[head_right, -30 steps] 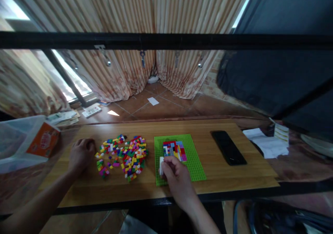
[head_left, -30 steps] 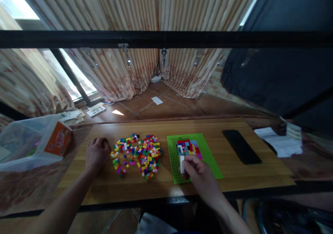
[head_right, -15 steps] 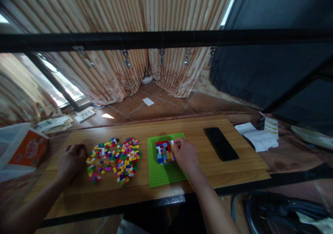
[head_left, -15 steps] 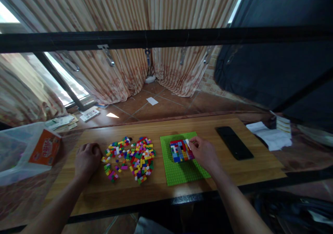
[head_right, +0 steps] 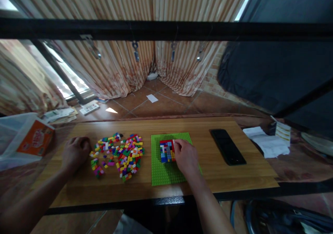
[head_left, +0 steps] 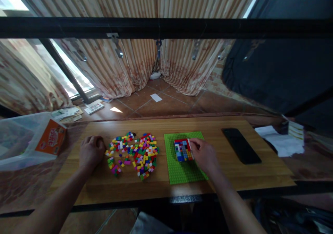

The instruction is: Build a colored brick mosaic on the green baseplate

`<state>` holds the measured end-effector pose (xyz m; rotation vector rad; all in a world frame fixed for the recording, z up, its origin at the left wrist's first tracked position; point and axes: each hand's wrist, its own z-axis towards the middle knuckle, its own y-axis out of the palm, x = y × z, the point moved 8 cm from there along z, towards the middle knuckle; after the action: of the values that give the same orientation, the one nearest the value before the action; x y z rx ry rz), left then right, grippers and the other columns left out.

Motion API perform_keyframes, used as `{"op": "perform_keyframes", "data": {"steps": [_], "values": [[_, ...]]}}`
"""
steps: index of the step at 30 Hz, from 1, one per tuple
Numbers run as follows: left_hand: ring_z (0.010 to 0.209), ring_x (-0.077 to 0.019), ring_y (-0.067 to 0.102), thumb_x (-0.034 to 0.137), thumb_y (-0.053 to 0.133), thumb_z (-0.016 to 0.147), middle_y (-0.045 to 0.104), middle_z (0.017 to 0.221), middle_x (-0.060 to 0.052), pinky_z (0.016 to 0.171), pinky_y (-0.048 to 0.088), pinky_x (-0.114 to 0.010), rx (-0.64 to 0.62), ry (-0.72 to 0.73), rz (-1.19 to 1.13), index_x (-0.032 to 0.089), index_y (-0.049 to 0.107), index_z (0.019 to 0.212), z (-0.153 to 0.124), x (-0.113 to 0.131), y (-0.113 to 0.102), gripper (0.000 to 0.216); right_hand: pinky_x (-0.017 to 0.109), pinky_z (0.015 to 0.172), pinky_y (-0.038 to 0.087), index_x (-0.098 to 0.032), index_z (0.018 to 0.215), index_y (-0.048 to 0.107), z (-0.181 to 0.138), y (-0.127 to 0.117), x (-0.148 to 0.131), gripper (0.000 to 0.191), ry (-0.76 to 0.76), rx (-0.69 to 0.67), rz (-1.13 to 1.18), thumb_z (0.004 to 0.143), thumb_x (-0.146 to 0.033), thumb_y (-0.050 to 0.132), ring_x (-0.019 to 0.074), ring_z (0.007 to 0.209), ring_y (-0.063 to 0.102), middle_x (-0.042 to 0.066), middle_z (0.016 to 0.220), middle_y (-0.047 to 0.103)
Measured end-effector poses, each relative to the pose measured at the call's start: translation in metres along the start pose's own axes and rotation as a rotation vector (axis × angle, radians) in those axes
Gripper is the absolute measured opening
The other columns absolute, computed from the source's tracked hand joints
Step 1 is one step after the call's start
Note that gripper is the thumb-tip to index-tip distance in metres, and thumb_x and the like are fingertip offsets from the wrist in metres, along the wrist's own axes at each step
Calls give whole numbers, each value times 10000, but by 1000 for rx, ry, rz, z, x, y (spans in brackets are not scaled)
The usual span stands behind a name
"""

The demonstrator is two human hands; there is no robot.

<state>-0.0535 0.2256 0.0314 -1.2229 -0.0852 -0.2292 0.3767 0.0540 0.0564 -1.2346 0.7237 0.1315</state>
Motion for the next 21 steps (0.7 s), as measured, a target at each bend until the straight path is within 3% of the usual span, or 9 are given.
{"op": "perform_keyframes", "data": {"steps": [9, 21], "values": [[1001, -293, 569, 281, 404, 847, 637, 1013, -148, 904, 468, -427, 16, -2, -10, 119, 659, 984, -2, 5, -5, 332, 353, 725, 479, -166, 935, 724, 14, -14, 33, 385, 94, 133, 147, 843, -415, 445, 234, 779, 659, 104, 879, 735], [1048, -309, 553, 264, 424, 833, 627, 1047, -163, 923, 450, -439, -12, -37, -47, 117, 656, 1007, -2, 6, -6, 325, 399, 894, 448, -162, 1009, 704, 22, 16, 33, 463, 21, 103, 253, 866, -507, 429, 240, 982, 603, 126, 1027, 686]]}}
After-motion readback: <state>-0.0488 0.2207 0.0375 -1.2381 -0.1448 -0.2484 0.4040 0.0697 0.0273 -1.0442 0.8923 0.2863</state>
